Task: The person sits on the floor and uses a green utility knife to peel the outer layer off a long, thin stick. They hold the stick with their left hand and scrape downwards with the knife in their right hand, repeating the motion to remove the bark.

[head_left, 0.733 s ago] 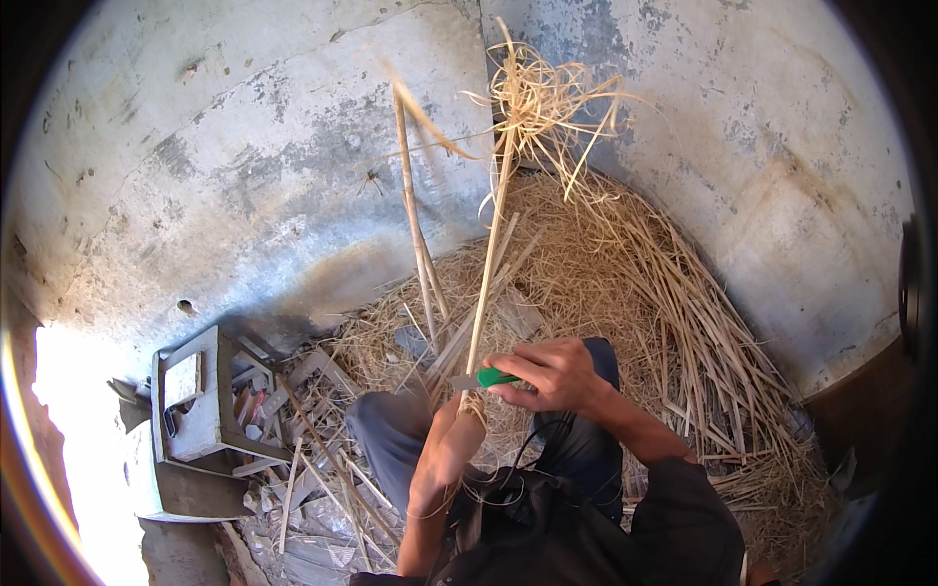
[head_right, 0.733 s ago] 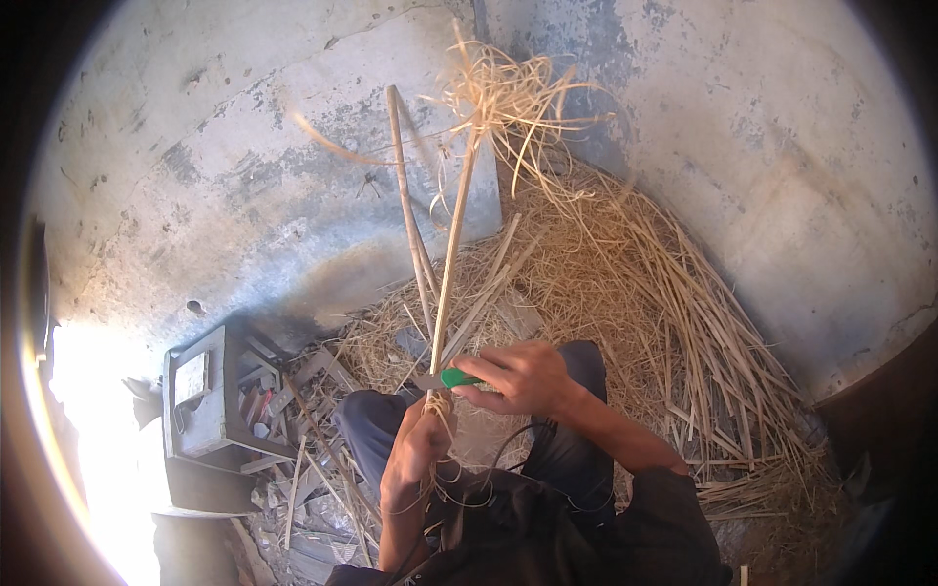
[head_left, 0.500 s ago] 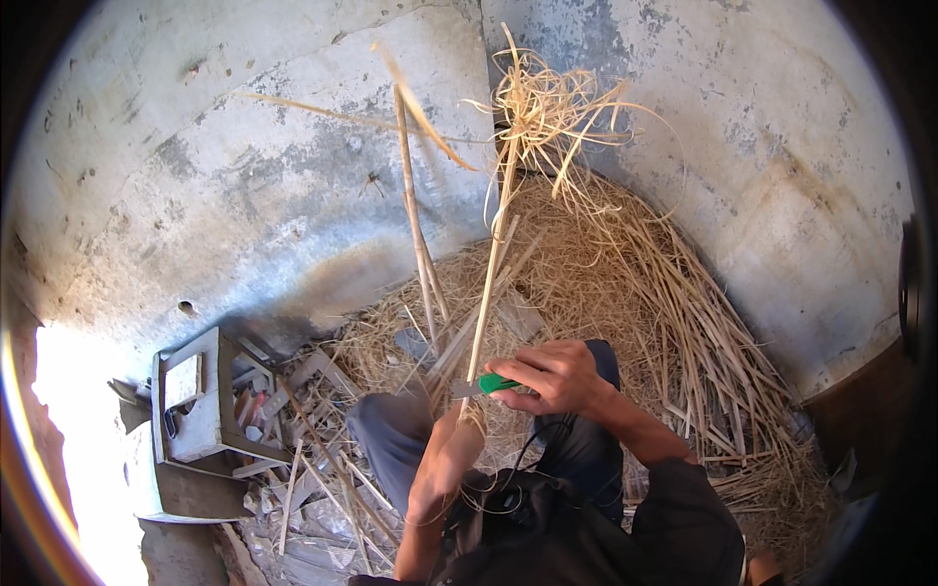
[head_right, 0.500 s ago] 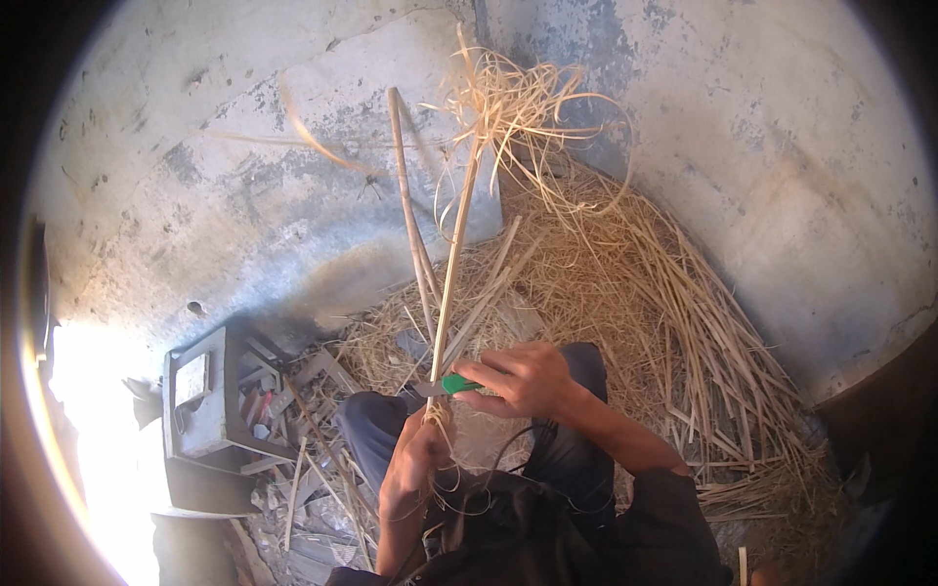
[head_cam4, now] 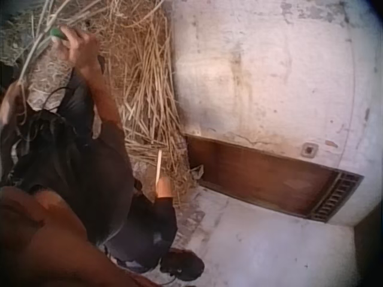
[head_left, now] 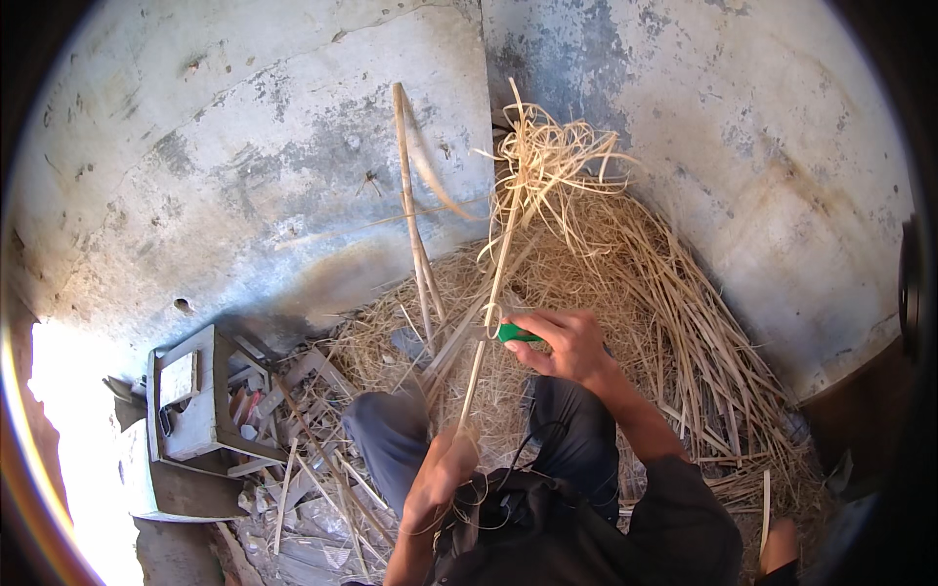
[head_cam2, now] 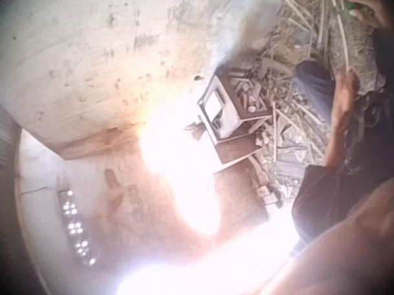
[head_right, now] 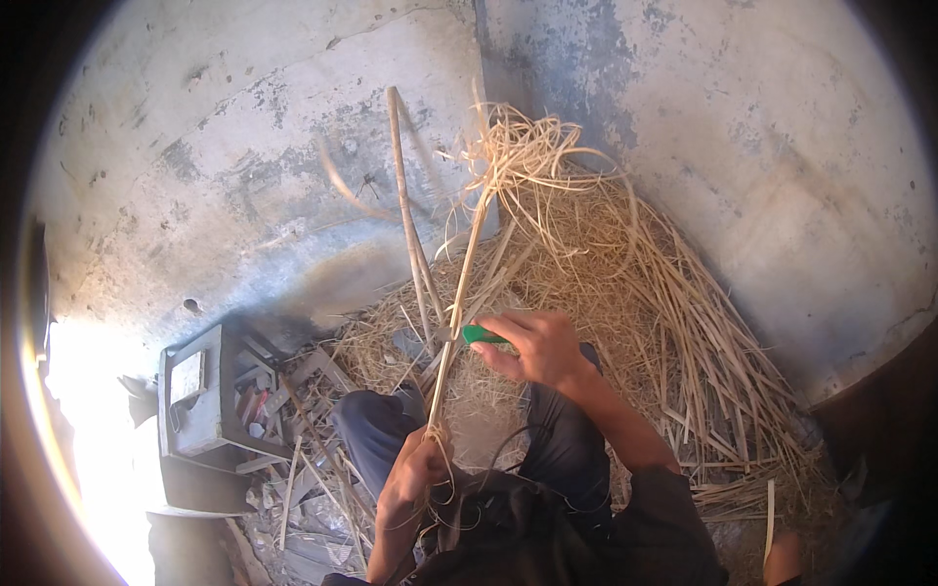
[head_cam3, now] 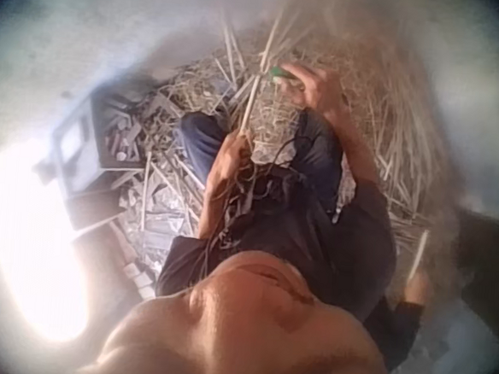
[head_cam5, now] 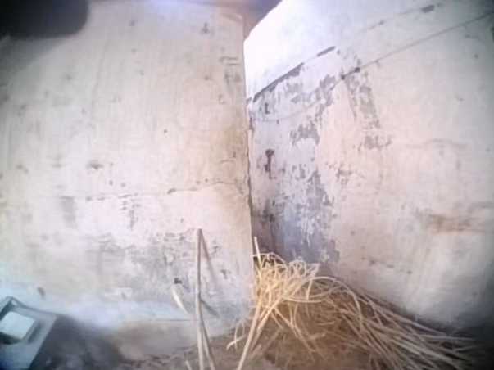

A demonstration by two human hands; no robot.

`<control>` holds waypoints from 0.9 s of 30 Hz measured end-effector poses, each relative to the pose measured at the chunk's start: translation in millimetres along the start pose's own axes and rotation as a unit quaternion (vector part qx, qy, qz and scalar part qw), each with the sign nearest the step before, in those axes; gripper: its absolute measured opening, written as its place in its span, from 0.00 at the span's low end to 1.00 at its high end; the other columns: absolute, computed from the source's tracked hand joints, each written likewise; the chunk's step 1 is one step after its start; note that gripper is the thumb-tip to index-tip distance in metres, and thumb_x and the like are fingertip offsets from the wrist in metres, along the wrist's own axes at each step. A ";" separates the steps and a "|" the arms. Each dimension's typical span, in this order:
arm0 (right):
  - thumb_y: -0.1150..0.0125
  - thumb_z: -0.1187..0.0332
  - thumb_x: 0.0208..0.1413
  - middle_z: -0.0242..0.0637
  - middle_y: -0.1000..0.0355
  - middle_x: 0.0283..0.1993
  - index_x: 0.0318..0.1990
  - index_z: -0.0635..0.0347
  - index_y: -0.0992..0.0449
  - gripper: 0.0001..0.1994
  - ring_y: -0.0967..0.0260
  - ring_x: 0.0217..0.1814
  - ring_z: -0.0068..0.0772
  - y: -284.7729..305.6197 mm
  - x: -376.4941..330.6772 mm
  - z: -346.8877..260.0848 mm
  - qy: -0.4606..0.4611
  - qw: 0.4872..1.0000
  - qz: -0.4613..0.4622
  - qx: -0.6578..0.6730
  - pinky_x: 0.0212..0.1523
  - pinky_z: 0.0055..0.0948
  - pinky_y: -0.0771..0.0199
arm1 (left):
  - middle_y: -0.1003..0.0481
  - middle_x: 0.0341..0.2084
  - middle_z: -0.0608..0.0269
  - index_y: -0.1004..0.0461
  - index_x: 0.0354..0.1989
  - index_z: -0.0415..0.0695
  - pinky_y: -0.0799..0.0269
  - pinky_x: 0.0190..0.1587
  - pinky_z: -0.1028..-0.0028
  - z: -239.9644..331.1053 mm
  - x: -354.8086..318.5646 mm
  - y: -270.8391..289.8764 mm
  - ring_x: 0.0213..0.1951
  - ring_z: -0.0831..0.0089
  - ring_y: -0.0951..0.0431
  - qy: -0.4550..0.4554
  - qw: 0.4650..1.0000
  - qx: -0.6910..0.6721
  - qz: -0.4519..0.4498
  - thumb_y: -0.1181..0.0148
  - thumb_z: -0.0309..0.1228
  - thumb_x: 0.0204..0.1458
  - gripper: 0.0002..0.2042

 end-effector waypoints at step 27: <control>0.31 0.52 0.67 0.33 0.16 0.30 0.46 0.60 0.12 0.18 0.24 0.23 0.29 5.2 5.8 122.4 -0.095 0.990 0.067 -0.082 0.26 0.34 0.24 | 0.38 0.24 0.72 0.35 0.30 0.44 0.47 0.29 0.69 -32.3 -36.3 8.2 0.27 0.79 0.40 0.098 0.991 0.029 -0.088 0.53 0.46 0.67 0.19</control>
Point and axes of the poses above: each hand's wrist, its own x-axis towards the middle knuckle, its own y-axis out of the back of the hand, z = x × y, the point moved 5 cm from there along x, towards the middle knuckle
